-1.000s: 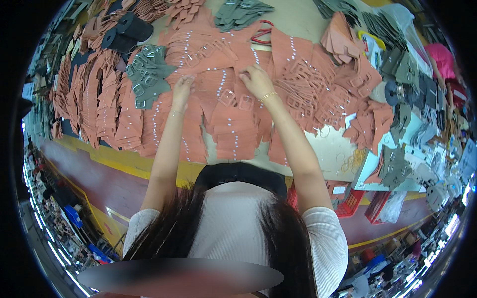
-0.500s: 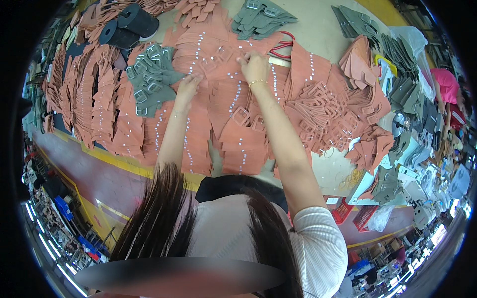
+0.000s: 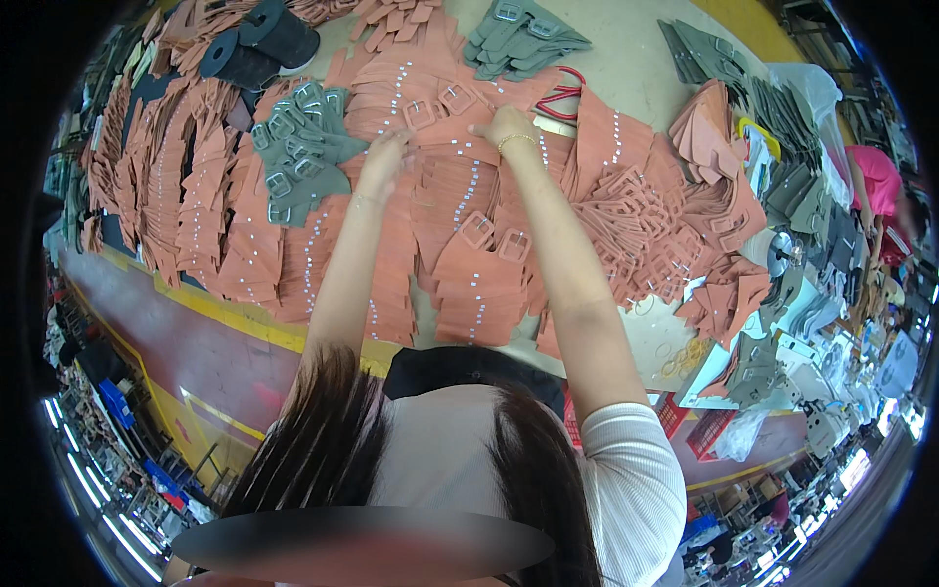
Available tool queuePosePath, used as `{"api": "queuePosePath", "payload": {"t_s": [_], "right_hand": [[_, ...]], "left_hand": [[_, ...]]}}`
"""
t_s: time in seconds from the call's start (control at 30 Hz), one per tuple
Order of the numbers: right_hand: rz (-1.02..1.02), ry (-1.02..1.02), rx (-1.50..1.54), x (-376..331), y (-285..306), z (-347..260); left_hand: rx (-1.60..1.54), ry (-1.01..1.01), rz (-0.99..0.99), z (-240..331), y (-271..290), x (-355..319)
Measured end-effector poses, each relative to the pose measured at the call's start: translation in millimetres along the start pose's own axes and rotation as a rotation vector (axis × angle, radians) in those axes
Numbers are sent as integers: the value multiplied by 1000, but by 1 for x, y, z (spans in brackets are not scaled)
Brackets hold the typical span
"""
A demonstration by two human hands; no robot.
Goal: The person sorts and stacks pink fabric pieces with white dots on a table. She repeatedly picks up pieces, aligns them, and places them into neat piles, occasionally moving other items aside to reach the work.
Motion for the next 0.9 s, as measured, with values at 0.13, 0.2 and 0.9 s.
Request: {"api": "queuePosePath", "payload": {"t_s": [0.13, 0.2, 0.9], "right_hand": [[272, 310, 106, -14, 8, -24], [266, 309, 212, -23, 12, -36], [494, 444, 560, -292, -64, 56]], "left_hand": [[-102, -30, -10, -1, 4, 5], [-135, -50, 43, -3, 5, -1], [-1180, 233, -644, -32, -135, -229]]}}
Point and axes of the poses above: each hand's wrist, its own x-axis towards the middle knuckle, its own y-axis out of the back of the hand, z = x × y, the point moved 5 cm from there along x, towards the middle knuckle, and after that the axes turned 10 degrees about -z, right-handed, at the moved point
